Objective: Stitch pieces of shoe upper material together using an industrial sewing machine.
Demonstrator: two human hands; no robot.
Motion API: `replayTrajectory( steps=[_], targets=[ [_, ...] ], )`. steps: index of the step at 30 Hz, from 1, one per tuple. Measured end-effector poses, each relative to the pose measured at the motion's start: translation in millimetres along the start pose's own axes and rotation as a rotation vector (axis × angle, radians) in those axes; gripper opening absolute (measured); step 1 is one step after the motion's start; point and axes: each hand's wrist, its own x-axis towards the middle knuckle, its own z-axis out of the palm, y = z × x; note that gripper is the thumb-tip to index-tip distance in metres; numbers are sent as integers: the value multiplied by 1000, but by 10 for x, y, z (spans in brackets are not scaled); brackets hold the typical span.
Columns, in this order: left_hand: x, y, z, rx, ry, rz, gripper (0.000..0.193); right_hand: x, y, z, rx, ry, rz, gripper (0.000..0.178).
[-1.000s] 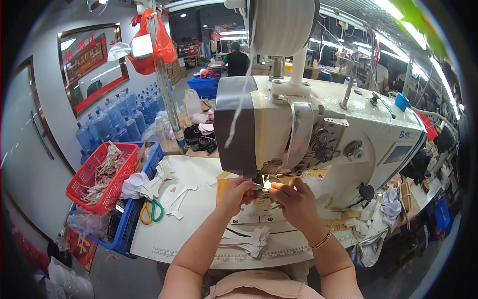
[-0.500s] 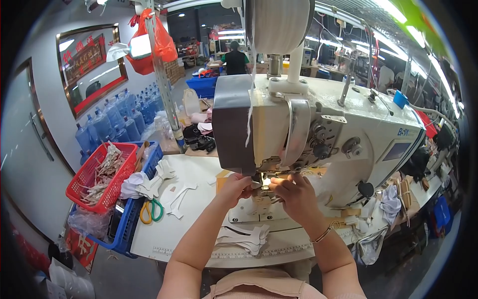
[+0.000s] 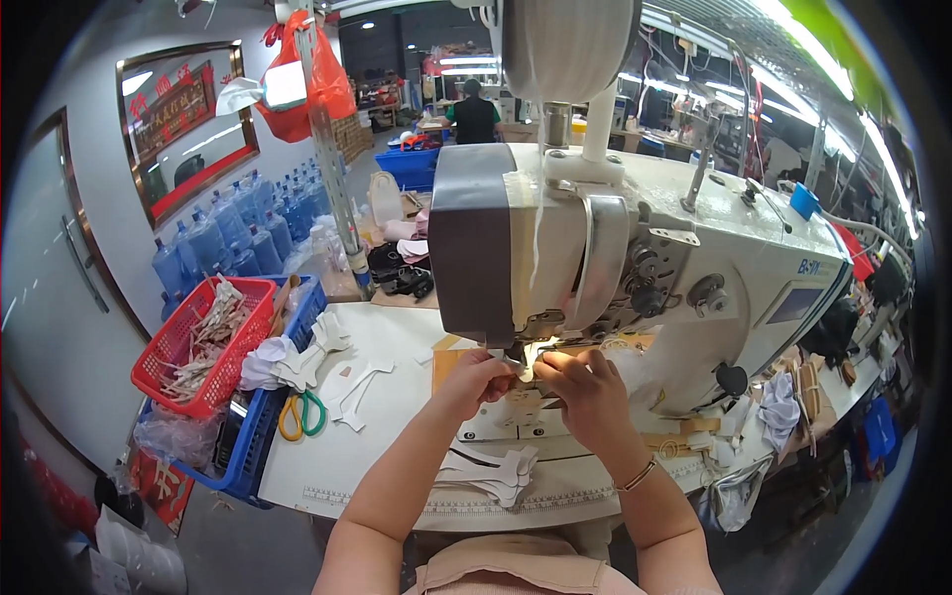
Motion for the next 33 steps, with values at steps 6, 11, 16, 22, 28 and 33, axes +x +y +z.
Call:
replayTrajectory(
  steps=[6, 11, 16, 22, 28, 33],
  targets=[
    [154, 10, -74, 7, 96, 18, 7, 42, -3, 66, 24, 8, 22, 48],
    [201, -49, -54, -37, 152, 22, 5, -40, 85, 61, 89, 36, 14, 47],
    [212, 1, -42, -5, 170, 11, 8, -89, 83, 50, 158, 250, 116, 42],
    [190, -8, -108, -91, 135, 51, 11, -94, 37, 180, 208, 420, 301, 34],
    [-234, -119, -82, -85, -64, 14, 11, -205, 161, 163, 96, 248, 230, 34],
    [-270, -159, -57, -65, -36, 22, 15, -387, 35, 266, 281, 222, 366, 42]
  ],
)
